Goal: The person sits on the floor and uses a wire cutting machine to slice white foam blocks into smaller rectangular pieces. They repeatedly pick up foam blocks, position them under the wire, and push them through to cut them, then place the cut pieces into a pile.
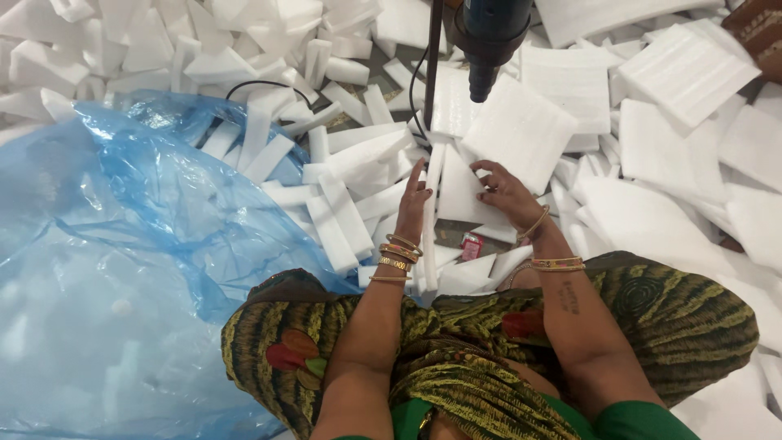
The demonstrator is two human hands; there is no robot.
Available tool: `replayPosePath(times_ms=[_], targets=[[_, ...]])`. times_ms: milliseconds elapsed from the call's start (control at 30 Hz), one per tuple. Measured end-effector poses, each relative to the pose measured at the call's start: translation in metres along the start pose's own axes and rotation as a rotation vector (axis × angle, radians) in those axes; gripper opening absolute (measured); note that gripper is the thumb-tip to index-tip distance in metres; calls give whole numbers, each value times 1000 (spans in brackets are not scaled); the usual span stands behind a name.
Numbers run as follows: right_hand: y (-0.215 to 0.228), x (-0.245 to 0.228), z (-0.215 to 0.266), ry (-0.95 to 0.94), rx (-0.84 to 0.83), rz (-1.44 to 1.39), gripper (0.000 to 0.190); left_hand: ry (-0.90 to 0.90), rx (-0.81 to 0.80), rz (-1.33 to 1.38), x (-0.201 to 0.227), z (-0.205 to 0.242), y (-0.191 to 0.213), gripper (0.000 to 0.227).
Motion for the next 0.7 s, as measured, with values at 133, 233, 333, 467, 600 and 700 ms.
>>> replayPosePath(times_ms=[133,233,333,467,600,700], targets=[[-4,-3,3,96,-39,7,66,-118,-30,-80,4,4,-7,75],[-3,1,1,85,-14,48,64,-161,-88,-83,10,4,-13,73],[-8,9,-2,-18,39,154,63,-38,-83,101,10,8,-15,74],[-13,13,-4,45,7,128,66,-59,-106,191,14,13,-20,72],[-10,19,-6,45,27,126,66,-89,-106,41,18,16,-27,62],[-2,23,-7,24,69,91,66,-206,-154,-116,24,11,-38,58]])
Point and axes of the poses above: each hand's wrist, its own z-axis away from the middle knuckle, its own y-axis out of the back of the hand, x = y × z, the point moved 4 cm from there along -z, towards the middle knuckle, and after that the axes turned 5 degrees about z, right-handed, at the moved point
